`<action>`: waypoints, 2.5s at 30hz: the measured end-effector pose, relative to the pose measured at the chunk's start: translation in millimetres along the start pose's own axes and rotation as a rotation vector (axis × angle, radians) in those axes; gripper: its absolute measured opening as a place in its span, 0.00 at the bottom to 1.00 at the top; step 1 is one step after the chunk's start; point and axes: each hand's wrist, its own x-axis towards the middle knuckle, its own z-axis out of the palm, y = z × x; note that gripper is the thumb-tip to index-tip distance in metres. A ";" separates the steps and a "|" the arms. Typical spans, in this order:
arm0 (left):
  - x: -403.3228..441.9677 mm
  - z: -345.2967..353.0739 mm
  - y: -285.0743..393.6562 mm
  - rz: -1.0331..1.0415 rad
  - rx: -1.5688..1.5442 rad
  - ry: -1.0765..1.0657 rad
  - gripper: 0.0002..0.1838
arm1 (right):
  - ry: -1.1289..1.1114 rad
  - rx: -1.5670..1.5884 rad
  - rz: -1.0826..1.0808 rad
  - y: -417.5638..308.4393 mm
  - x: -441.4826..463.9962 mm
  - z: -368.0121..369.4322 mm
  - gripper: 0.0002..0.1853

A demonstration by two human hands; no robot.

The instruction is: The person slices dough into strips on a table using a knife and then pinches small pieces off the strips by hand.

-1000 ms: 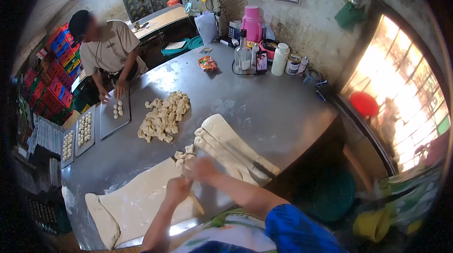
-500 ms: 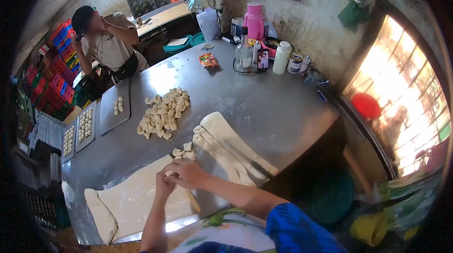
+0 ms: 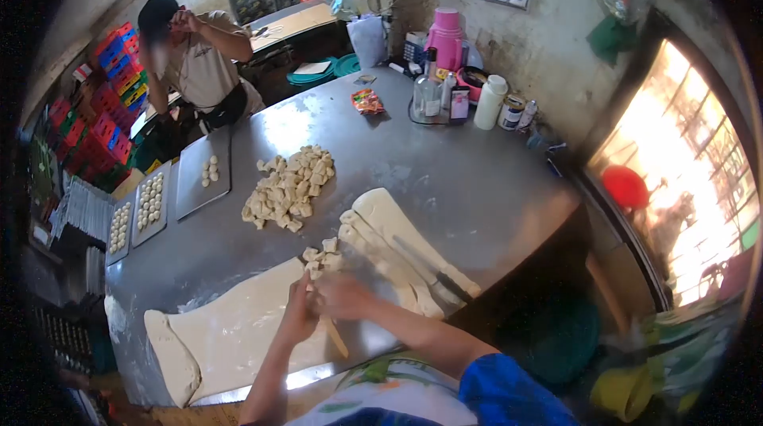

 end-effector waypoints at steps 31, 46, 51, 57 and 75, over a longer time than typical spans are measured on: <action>-18.6 23.8 8.8 -0.315 0.576 -0.332 0.17 | 0.092 0.037 0.108 1.3 6.9 -22.0 0.18; -18.4 42.4 28.0 -0.074 0.004 0.031 0.28 | 0.033 0.428 -0.132 -2.3 -17.3 -40.4 0.19; -23.5 60.1 41.1 -0.341 0.439 -0.258 0.15 | -0.094 0.054 0.138 48.1 -5.5 -29.6 0.16; 24.0 79.5 92.6 -0.177 -0.140 -0.322 0.09 | 0.064 -0.069 0.084 78.5 -4.1 -30.7 0.20; -43.9 160.0 64.2 -0.713 0.045 -0.038 0.06 | 0.377 -0.569 1.212 463.3 -260.8 -376.3 0.19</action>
